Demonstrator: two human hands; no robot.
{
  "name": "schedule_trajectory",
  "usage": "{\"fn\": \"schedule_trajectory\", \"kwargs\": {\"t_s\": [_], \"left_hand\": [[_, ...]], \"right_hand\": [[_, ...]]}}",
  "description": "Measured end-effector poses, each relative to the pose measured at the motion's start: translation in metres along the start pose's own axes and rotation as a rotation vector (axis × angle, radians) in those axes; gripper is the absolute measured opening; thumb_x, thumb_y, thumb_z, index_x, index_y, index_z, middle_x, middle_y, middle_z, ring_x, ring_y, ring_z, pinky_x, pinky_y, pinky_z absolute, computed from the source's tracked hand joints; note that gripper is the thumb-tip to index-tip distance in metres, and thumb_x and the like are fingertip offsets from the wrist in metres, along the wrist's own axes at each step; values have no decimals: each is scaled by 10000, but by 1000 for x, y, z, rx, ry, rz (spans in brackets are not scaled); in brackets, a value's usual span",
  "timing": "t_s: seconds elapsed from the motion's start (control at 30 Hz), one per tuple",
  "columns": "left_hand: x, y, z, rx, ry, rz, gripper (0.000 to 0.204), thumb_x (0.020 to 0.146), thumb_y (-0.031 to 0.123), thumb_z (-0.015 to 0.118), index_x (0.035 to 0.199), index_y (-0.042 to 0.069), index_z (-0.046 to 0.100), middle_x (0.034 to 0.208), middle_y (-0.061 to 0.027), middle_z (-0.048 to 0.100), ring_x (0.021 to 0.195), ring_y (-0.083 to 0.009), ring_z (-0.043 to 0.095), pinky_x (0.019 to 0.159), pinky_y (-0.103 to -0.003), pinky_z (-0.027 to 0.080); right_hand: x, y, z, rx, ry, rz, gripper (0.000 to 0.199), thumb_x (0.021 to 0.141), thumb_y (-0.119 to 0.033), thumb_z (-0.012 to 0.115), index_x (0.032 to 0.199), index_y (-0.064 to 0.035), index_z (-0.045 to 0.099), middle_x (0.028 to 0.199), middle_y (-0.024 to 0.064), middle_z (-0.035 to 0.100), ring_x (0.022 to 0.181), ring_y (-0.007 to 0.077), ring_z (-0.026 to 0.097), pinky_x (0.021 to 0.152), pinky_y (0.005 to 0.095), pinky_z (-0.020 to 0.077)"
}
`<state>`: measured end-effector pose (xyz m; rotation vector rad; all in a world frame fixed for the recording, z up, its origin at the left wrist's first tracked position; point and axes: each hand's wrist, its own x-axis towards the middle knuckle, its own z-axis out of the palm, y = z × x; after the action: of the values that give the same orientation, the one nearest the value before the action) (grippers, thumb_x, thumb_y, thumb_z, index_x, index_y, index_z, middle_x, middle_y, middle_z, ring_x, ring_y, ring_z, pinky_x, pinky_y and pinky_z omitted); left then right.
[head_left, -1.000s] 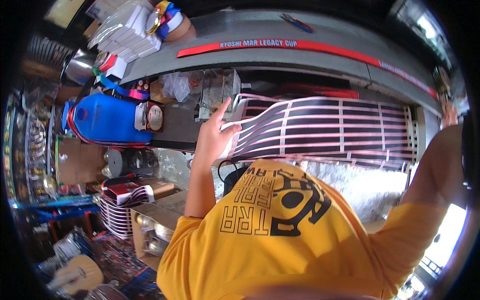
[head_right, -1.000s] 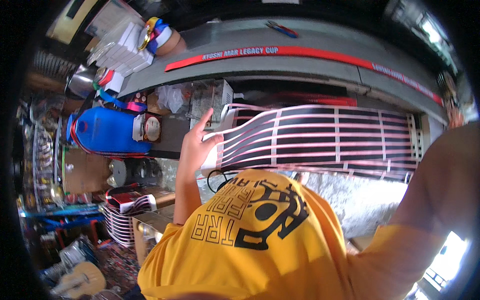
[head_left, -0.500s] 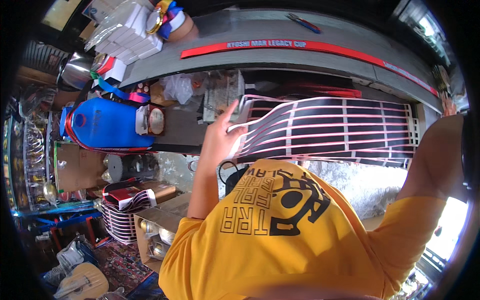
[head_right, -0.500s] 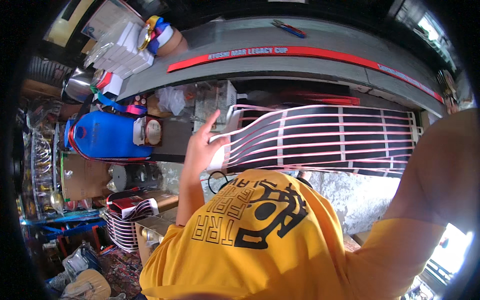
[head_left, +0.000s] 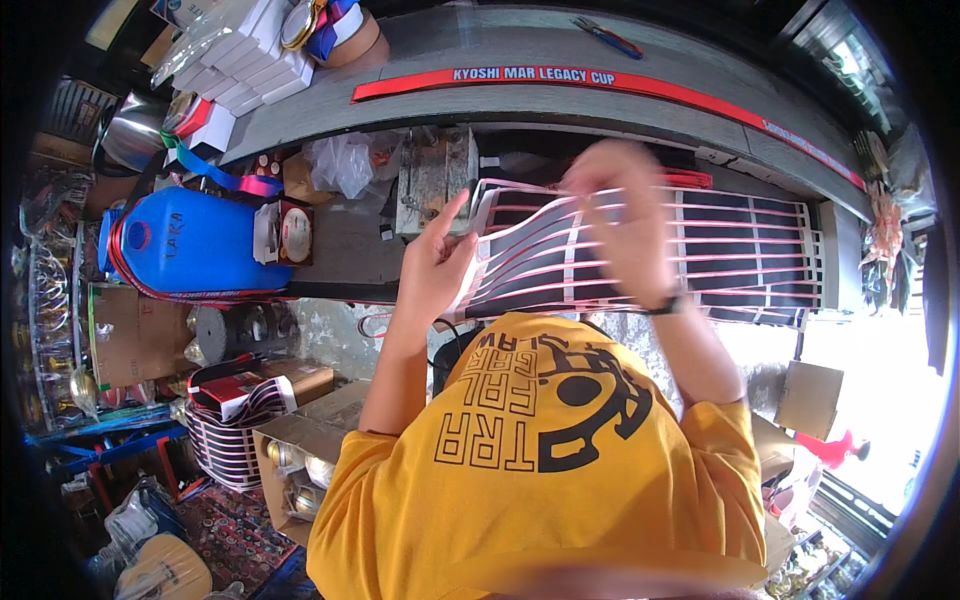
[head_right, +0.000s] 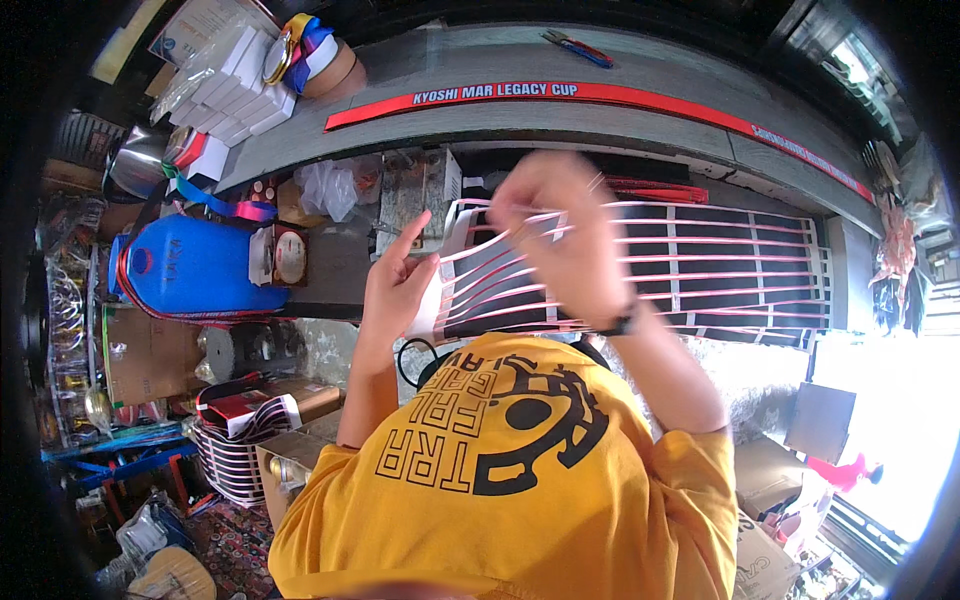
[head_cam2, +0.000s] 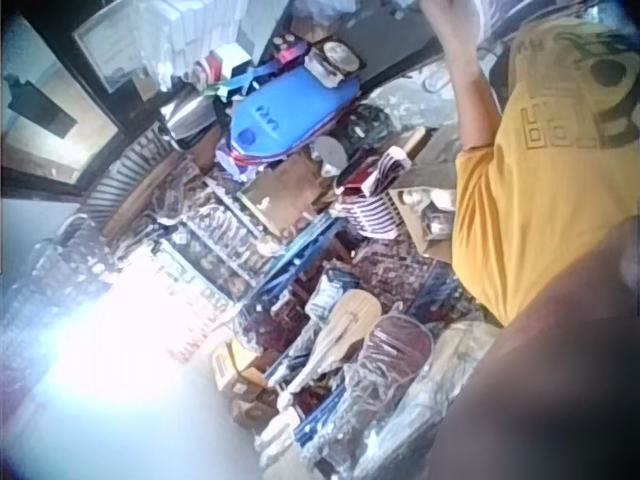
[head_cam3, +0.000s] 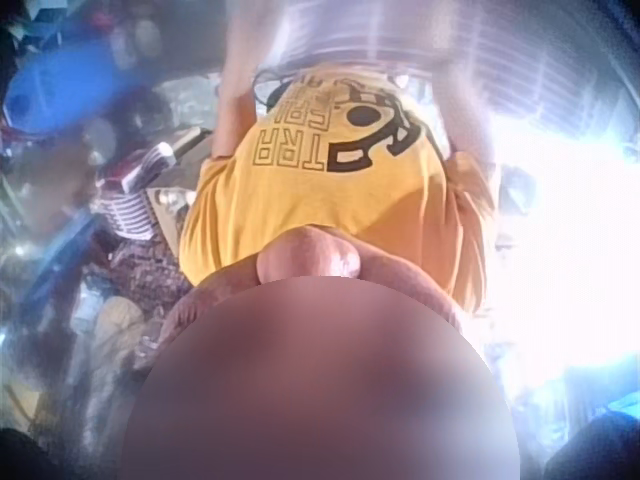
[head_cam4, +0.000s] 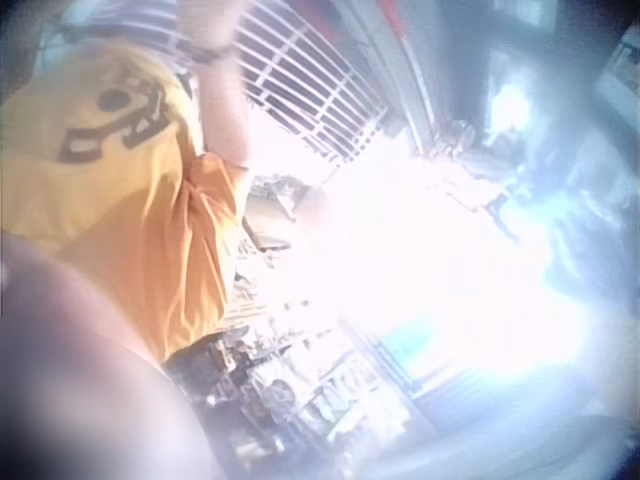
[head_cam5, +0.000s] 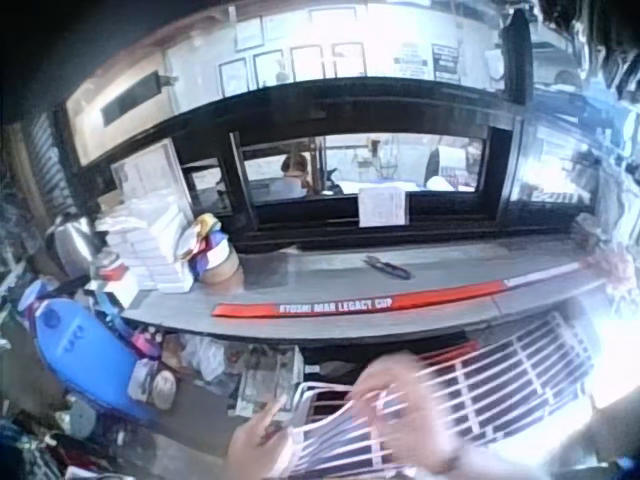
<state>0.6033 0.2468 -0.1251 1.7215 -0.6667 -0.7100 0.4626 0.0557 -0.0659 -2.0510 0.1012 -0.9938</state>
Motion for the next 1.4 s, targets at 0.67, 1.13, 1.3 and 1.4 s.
{"fn": "schedule_trajectory", "kwargs": {"t_s": [0.67, 1.13, 1.3, 1.4], "left_hand": [[-12, -10, 22, -89, 11, 28, 571, 956, 23, 570, 1490, 84, 378, 803, -31, 679, 730, -15, 533, 674, -182, 428], [-5, -21, 30, -66, 37, -50, 596, 921, 15, 591, 1475, 19, 371, 834, -90, 712, 719, -51, 599, 670, -219, 484], [-1, -12, 21, -110, -85, -67, 617, 902, 27, 613, 1467, -1, 365, 854, -124, 716, 732, -81, 637, 671, -233, 501], [5, 2, 10, 104, -196, -60, 658, 871, 31, 633, 1467, -3, 357, 850, -153, 723, 740, -108, 667, 686, -253, 514]], "right_hand": [[-89, 35, 97, -353, 17, 326, 163, 680, -147, 758, 820, -138, 674, 843, -17, 645, 920, 247, 577, 760, 447, 364], [-97, 31, 93, -445, 50, -7, 170, 662, -67, 717, 810, -148, 703, 826, -60, 623, 850, 193, 545, 755, 406, 346], [-102, 33, 90, -437, 41, -5, 193, 618, -71, 755, 783, -145, 689, 808, -60, 606, 833, 191, 547, 763, 406, 355], [-104, 32, 92, -409, 53, 9, 179, 614, -91, 784, 753, -141, 682, 800, -59, 595, 829, 191, 549, 760, 403, 361]]}}
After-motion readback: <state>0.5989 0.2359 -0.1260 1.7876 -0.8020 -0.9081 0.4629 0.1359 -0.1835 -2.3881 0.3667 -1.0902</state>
